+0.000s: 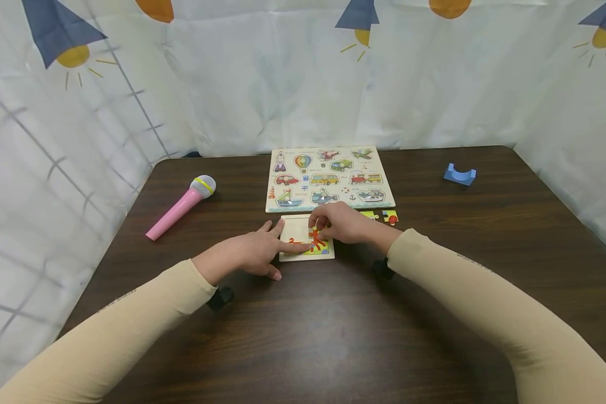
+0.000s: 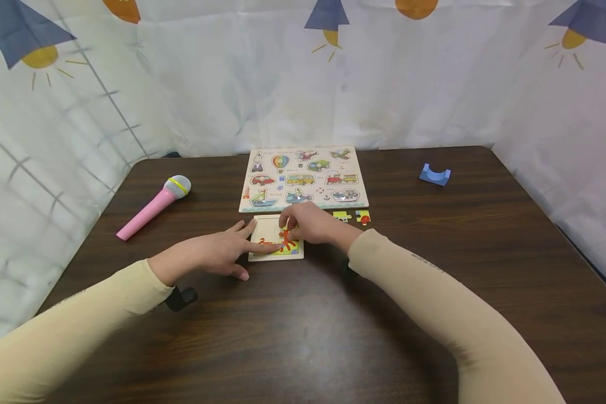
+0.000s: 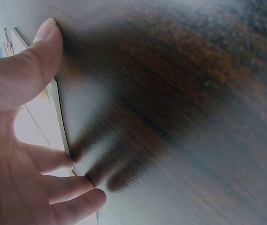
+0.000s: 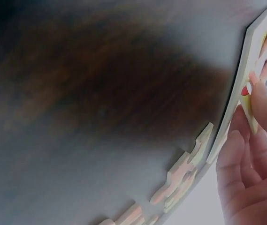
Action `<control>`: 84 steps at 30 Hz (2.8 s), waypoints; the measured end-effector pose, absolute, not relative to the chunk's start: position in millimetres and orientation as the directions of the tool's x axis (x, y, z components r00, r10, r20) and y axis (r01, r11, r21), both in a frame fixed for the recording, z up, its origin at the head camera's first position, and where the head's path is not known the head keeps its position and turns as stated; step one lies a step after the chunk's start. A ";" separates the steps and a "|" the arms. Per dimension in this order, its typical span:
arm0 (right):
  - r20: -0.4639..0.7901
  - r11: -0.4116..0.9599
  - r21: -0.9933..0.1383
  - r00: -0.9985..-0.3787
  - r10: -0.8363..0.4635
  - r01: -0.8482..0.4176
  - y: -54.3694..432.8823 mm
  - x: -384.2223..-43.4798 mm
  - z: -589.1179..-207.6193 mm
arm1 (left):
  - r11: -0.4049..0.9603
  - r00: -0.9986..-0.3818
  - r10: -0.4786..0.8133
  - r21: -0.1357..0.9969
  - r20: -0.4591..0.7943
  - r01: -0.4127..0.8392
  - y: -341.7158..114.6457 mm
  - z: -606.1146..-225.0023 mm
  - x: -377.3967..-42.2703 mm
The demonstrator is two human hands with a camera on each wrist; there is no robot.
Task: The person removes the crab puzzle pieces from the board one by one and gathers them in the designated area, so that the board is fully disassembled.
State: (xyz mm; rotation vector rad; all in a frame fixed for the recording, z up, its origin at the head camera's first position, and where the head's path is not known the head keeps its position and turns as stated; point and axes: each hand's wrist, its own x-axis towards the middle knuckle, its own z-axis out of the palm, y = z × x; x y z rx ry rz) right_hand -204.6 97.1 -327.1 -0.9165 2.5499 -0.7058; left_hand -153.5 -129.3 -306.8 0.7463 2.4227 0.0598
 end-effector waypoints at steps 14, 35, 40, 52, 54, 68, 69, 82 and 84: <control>-0.142 0.659 -0.644 -0.786 -0.602 -0.388 109.0 -207.0 -322.9 | 0.838 -0.661 0.530 0.208 -0.532 0.505 -129.0 -307.3 -153.5; -0.121 0.780 -0.578 -0.920 -0.374 -0.241 235.0 -200.0 -316.4 | 0.846 -0.673 0.516 0.195 -0.530 0.495 -130.9 -308.3 -153.1; -0.158 0.793 -0.553 -0.903 -0.399 -0.253 247.8 -194.5 -322.0 | 0.842 -0.671 0.525 0.205 -0.524 0.499 -130.8 -307.2 -152.4; -0.153 0.797 -0.523 -0.887 -0.436 -0.302 248.0 -192.3 -333.1 | 0.833 -0.668 0.539 0.210 -0.512 0.511 -131.1 -310.2 -153.1; -0.159 0.802 -0.515 -0.886 -0.436 -0.303 247.2 -192.4 -333.3 | 0.834 -0.669 0.538 0.208 -0.513 0.511 -130.8 -310.4 -153.2; -0.174 0.810 -0.499 -0.879 -0.443 -0.310 245.4 -190.4 -333.5 | 0.836 -0.667 0.537 0.220 -0.516 0.502 -130.6 -308.7 -153.0; -0.173 0.810 -0.498 -0.879 -0.444 -0.311 245.4 -190.2 -333.4 | 0.836 -0.667 0.537 0.221 -0.516 0.502 -130.5 -308.7 -153.0; -0.175 0.816 -0.492 -0.883 -0.435 -0.304 245.4 -188.8 -332.1 | 0.838 -0.670 0.535 0.224 -0.515 0.497 -129.4 -306.6 -151.1; -0.178 0.817 -0.492 -0.884 -0.433 -0.301 245.6 -188.9 -332.2 | 0.838 -0.670 0.536 0.222 -0.514 0.499 -129.3 -306.4 -151.3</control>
